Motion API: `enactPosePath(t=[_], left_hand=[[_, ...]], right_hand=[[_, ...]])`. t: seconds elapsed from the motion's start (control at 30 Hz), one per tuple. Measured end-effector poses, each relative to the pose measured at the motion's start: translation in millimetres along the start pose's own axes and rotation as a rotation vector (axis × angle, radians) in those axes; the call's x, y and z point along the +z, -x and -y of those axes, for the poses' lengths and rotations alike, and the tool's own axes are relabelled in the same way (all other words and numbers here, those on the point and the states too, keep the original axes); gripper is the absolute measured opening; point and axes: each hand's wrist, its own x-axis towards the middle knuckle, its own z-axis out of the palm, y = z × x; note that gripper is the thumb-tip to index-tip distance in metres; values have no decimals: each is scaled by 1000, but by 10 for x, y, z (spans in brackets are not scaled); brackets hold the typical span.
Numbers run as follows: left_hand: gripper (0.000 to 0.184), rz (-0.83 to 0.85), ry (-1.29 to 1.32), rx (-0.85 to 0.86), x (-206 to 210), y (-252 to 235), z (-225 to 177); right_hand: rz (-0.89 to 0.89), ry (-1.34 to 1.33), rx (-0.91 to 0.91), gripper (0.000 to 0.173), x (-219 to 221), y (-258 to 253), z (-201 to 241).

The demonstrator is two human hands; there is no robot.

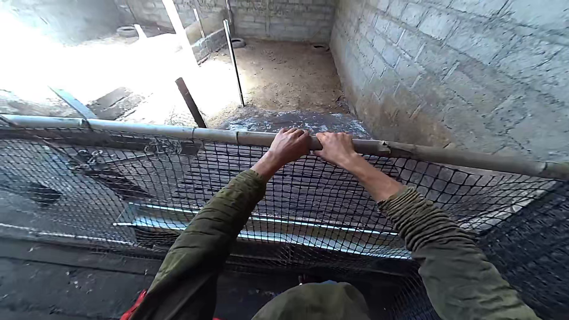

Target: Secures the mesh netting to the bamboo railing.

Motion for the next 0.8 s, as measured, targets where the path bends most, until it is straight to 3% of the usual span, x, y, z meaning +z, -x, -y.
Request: enactPosePath(t=[0.37, 0.8], left_hand=[[45, -168, 1, -56, 157, 99, -105], [37, -166, -21, -121, 214, 11, -113]], right_hand=[[53, 2, -27, 41, -45, -44, -16], [57, -29, -32, 36, -22, -69, -43]])
